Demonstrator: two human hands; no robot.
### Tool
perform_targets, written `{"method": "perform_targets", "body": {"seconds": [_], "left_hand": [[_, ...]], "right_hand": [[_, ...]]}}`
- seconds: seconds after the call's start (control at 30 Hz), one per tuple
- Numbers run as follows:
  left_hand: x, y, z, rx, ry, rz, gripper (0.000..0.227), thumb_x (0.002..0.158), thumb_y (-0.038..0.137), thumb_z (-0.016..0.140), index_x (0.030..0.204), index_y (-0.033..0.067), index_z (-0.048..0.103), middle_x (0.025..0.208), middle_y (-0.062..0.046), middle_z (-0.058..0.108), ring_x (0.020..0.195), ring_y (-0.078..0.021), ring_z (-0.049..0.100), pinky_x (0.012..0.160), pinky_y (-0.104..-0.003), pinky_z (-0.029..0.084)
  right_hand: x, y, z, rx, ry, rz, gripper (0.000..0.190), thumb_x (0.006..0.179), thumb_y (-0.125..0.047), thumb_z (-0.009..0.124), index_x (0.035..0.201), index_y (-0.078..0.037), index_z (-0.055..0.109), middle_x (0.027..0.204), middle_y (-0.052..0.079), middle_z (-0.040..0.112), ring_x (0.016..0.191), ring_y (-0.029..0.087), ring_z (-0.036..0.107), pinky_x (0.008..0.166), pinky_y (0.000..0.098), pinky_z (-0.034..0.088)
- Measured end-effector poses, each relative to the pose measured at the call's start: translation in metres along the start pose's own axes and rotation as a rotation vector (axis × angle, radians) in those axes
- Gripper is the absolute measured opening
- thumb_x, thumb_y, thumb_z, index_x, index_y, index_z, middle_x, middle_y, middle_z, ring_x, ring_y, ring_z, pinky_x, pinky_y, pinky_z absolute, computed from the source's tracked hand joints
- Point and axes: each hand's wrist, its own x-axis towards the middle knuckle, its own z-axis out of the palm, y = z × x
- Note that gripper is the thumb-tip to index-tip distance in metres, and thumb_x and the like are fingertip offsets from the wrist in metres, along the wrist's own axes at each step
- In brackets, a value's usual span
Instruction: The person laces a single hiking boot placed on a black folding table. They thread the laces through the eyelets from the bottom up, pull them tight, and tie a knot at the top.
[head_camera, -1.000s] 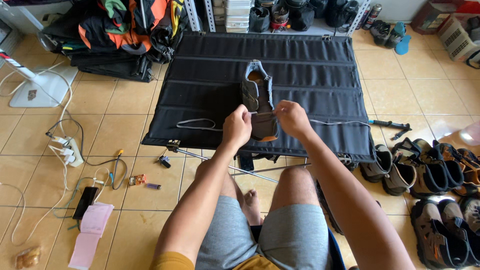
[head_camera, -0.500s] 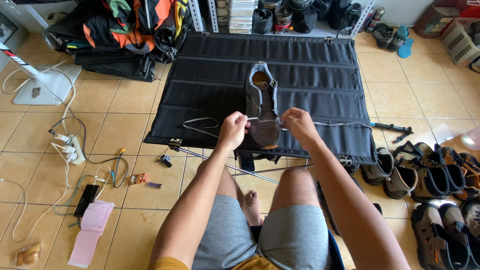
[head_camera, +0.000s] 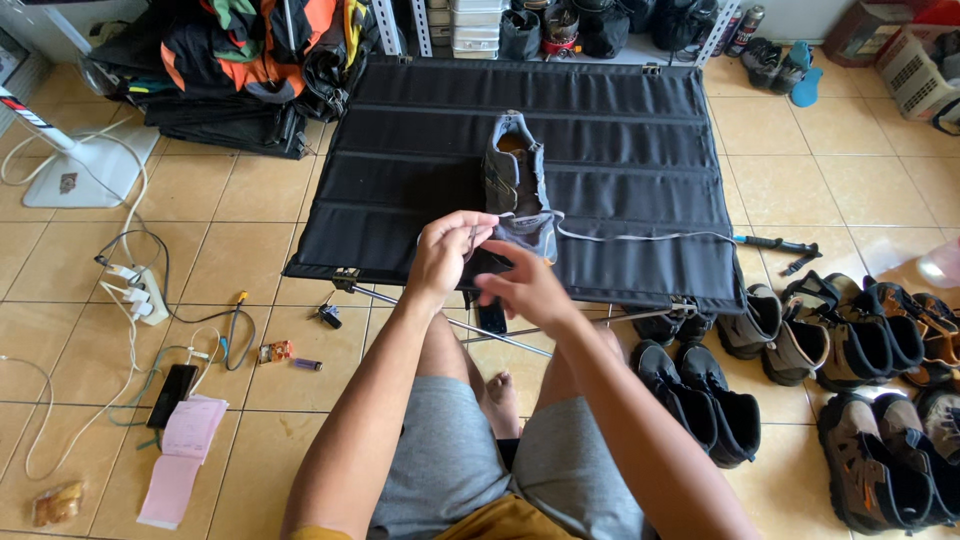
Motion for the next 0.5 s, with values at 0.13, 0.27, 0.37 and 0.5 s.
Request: {"method": "perform_targets", "body": {"seconds": [0.13, 0.27, 0.37, 0.5], "left_hand": [[-0.013, 0.033, 0.008, 0.303, -0.043, 0.021, 0.043, 0.093, 0.007, 0.044, 0.123, 0.007, 0.074, 0.121, -0.025, 0.071, 0.122, -0.0378, 0.061, 0.108, -0.048, 0.046], [-0.017, 0.027, -0.003, 0.659, -0.008, 0.183, 0.039, 0.09, 0.002, 0.052, 0.117, 0.0159, 0.076, 0.111, -0.014, 0.076, 0.111, -0.0312, 0.07, 0.097, -0.041, 0.055], [-0.019, 0.008, -0.025, 0.892, 0.037, 0.386, 0.022, 0.091, 0.004, 0.063, 0.106, 0.0121, 0.077, 0.098, -0.011, 0.078, 0.094, -0.0304, 0.075, 0.085, -0.039, 0.06], [-0.024, 0.005, -0.038, 1.092, 0.035, 0.447, 0.007, 0.095, 0.017, 0.066, 0.093, 0.0144, 0.071, 0.083, -0.01, 0.071, 0.08, -0.0334, 0.072, 0.073, -0.043, 0.059]], "right_hand": [[0.02, 0.023, 0.018, 0.126, -0.056, -0.054, 0.044, 0.089, 0.0, 0.066, 0.131, 0.001, 0.054, 0.067, 0.021, 0.068, 0.033, 0.019, 0.052, 0.036, 0.0268, 0.037], [0.003, 0.0, 0.009, -0.162, 0.11, 0.025, 0.01, 0.09, -0.014, 0.068, 0.094, -0.007, 0.074, 0.064, 0.012, 0.071, 0.046, 0.019, 0.065, 0.05, 0.026, 0.046], [-0.014, -0.011, -0.024, -0.695, 0.372, 0.046, 0.016, 0.09, -0.033, 0.073, 0.097, -0.02, 0.079, 0.078, 0.006, 0.078, 0.068, 0.029, 0.074, 0.064, 0.0398, 0.057], [-0.02, 0.005, -0.115, -1.217, 0.6, -0.153, 0.009, 0.093, -0.032, 0.07, 0.091, -0.025, 0.075, 0.082, 0.002, 0.076, 0.076, 0.04, 0.072, 0.069, 0.0527, 0.056]]}}
